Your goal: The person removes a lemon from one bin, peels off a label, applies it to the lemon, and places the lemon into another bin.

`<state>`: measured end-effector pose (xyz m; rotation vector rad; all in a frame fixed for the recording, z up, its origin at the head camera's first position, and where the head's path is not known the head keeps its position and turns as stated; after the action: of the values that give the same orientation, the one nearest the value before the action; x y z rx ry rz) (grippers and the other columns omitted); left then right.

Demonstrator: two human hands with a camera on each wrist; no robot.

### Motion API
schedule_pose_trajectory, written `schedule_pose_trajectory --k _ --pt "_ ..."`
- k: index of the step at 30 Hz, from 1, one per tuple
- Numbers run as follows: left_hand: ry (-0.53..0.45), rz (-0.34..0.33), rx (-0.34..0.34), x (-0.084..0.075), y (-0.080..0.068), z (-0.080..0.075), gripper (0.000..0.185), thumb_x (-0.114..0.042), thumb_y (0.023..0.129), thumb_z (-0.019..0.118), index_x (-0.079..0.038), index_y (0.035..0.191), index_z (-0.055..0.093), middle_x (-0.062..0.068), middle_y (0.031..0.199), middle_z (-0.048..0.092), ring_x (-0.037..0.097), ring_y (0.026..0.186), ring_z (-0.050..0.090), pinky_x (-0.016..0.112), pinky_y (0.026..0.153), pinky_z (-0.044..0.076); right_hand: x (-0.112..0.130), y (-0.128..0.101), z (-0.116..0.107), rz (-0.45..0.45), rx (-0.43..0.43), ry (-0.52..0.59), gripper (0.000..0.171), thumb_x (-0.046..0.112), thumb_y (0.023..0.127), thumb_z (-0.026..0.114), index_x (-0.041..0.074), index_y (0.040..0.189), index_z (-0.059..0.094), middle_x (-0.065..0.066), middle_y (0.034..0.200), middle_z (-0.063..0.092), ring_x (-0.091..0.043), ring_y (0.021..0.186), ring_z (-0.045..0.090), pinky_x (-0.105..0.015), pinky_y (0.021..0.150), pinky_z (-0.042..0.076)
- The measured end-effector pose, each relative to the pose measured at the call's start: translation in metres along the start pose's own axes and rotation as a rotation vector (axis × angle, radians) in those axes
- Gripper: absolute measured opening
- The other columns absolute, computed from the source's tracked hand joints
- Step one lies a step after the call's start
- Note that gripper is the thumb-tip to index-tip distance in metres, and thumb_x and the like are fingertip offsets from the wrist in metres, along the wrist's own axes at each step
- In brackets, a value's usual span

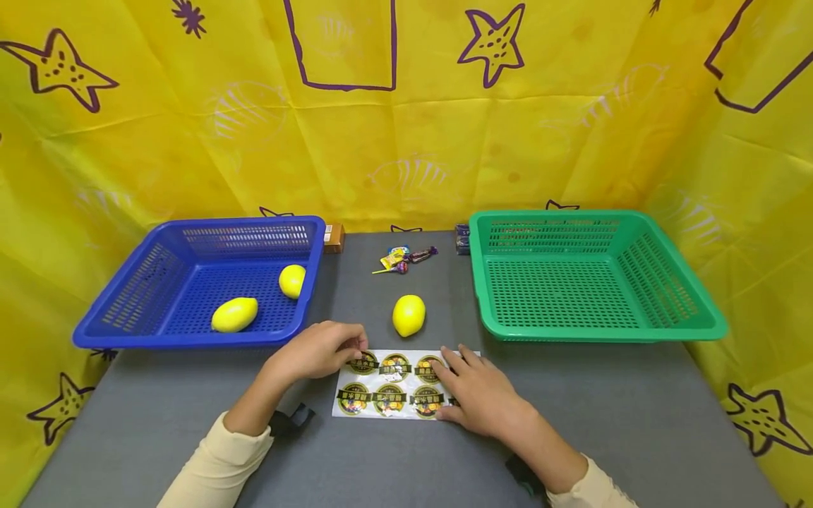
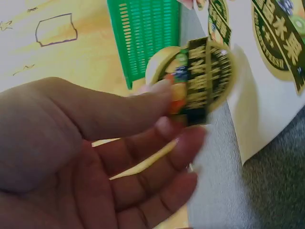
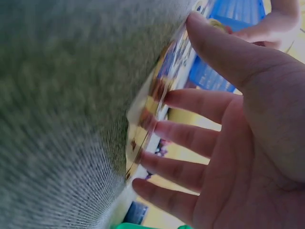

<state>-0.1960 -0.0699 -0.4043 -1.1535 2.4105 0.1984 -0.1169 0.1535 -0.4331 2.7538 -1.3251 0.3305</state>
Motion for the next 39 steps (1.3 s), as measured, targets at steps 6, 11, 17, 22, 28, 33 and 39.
schedule_pose_trajectory --k 6,11,17,22,28,33,39 --pt "-0.228 0.035 -0.158 -0.003 0.01 -0.008 0.019 0.003 0.094 0.063 -0.013 0.102 0.07 -0.003 0.089 0.061 0.014 0.081 0.055 0.032 0.074 0.049 -0.005 0.011 -0.007 -0.065 -0.112 0.004 0.057 0.039 0.088 0.077 0.001 0.128 0.065 -0.017 0.127 0.06 -0.035 0.116 0.057 -0.049 0.093 0.05" --pt "-0.474 -0.001 -0.236 -0.002 0.024 -0.011 0.03 0.009 0.092 0.063 -0.007 0.117 0.067 0.006 0.096 0.063 0.018 0.085 0.06 0.03 0.076 0.053 -0.016 0.028 -0.019 0.069 -0.242 0.104 0.063 0.033 0.084 0.083 -0.002 0.132 0.059 -0.015 0.126 0.061 -0.031 0.109 0.061 -0.046 0.089 0.052" --pt "-0.733 -0.065 -0.223 0.002 0.045 -0.011 0.039 0.006 0.092 0.067 -0.006 0.128 0.059 0.015 0.11 0.06 0.033 0.085 0.068 0.043 0.075 0.058 -0.031 0.066 -0.027 0.252 -0.256 0.319 0.089 0.032 0.084 0.083 -0.001 0.152 0.035 -0.023 0.15 0.042 -0.042 0.131 0.047 -0.057 0.103 0.042" --pt "-0.823 -0.108 -0.175 0.003 0.064 -0.006 0.042 0.006 0.091 0.068 -0.003 0.131 0.057 0.02 0.112 0.056 0.031 0.082 0.069 0.056 0.081 0.055 -0.037 0.09 -0.022 0.282 -0.239 0.43 0.082 0.023 0.083 0.084 -0.002 0.148 0.042 -0.022 0.144 0.049 -0.039 0.125 0.053 -0.055 0.1 0.044" --pt "-0.82 -0.156 -0.131 0.01 0.08 0.002 0.043 0.006 0.089 0.07 0.004 0.13 0.056 0.02 0.106 0.057 0.023 0.073 0.068 0.049 0.078 0.057 -0.036 0.098 -0.021 0.295 -0.267 0.436 0.075 0.022 0.08 0.086 -0.002 0.141 0.05 -0.02 0.139 0.054 -0.036 0.117 0.058 -0.052 0.096 0.047" --pt "-0.777 -0.172 -0.115 0.012 0.083 0.005 0.043 0.001 0.088 0.072 0.004 0.128 0.057 0.02 0.106 0.058 0.023 0.072 0.066 0.046 0.074 0.058 -0.035 0.099 -0.021 0.291 -0.264 0.431 0.075 0.022 0.08 0.087 -0.002 0.141 0.051 -0.02 0.14 0.054 -0.035 0.114 0.059 -0.051 0.094 0.048" --pt "-0.737 -0.204 -0.13 0.017 0.084 0.006 0.042 -0.004 0.085 0.077 0.002 0.124 0.06 0.017 0.106 0.06 0.022 0.071 0.065 0.036 0.067 0.056 -0.036 0.1 -0.019 0.28 -0.266 0.471 0.074 0.018 0.079 0.087 -0.002 0.14 0.051 -0.019 0.134 0.056 -0.025 0.094 0.063 -0.042 0.081 0.053"
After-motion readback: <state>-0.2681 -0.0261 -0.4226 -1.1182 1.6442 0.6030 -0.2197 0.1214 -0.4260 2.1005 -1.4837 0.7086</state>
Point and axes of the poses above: each hand's wrist, its own y-axis towards the middle knuckle, its own z-axis out of the palm, x = y × z, the point moved 6 cm from there along y, towards the middle knuckle
